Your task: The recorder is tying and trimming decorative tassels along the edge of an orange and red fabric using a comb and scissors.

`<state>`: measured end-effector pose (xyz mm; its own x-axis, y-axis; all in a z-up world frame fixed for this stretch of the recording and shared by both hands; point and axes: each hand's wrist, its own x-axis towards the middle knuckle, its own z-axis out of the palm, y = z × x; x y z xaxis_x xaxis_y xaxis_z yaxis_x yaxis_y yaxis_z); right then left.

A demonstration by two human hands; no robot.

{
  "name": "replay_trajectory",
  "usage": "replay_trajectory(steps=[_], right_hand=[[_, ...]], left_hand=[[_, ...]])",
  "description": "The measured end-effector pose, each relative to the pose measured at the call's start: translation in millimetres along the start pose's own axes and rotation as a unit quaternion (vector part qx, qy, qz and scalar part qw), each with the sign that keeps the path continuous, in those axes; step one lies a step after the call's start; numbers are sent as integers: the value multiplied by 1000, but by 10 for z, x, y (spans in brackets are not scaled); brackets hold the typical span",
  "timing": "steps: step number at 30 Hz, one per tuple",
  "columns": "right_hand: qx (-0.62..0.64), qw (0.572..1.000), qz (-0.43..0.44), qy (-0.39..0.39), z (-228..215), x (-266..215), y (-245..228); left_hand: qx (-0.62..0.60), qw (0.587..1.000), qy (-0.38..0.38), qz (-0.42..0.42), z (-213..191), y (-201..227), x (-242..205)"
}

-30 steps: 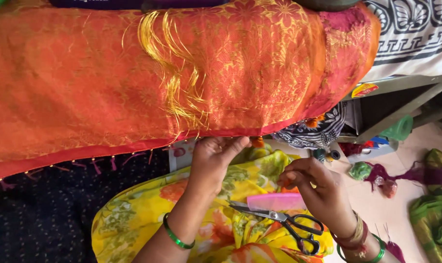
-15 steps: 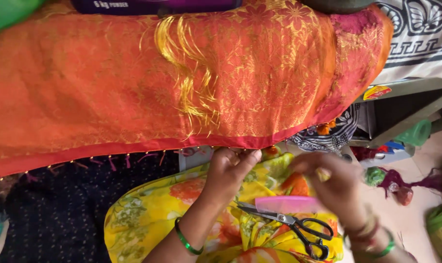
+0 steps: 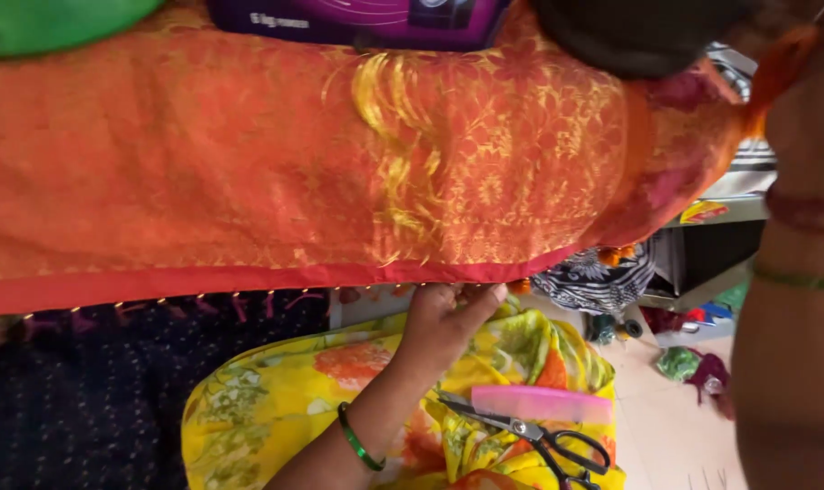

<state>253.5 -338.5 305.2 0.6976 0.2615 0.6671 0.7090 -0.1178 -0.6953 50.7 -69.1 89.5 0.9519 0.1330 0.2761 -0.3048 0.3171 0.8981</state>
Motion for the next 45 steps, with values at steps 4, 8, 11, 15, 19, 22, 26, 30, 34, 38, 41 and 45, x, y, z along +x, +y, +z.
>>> replay_trajectory(steps=[4,8,11,15,19,22,26,30,34,38,41,45], right_hand=[[84,995,48,5,358,-191,-599],[34,999,21,5,806,-476,-1079],[12,1000,7,-2,887,-838,-1188],[114,966,219,-75,756,-1588,-918],[-142,973,-47,-175,1172,-1680,-912],[-151,971,-42,-183,1268,-1817,-840],[-232,958,-73,-150,1288,-1875,-798],[-202,968,-53,-138,1312,-1887,-781],[-203,968,-69,-131,1342,-1889,-772],[-200,969,-53,-135,1348,-1885,-732],[-187,970,-57,-143,1353,-1877,-734],[-161,973,-82,-145,1362,-1864,-732]], left_hand=[[-14,1000,-1,-24,-10,-55,22],[2,1000,5,3,-34,32,-9],[24,999,18,13,-72,74,-84],[49,998,-10,38,-52,216,-142],[6,1000,-24,11,55,332,-191],[16,999,2,-36,74,393,-275],[30,999,-5,-34,52,337,-375],[59,998,-1,-17,102,427,-391],[14,999,-13,-38,94,405,-417],[-5,999,-9,-39,92,426,-430],[-29,999,-14,-43,92,428,-435],[-81,995,-24,-61,107,491,-441]])
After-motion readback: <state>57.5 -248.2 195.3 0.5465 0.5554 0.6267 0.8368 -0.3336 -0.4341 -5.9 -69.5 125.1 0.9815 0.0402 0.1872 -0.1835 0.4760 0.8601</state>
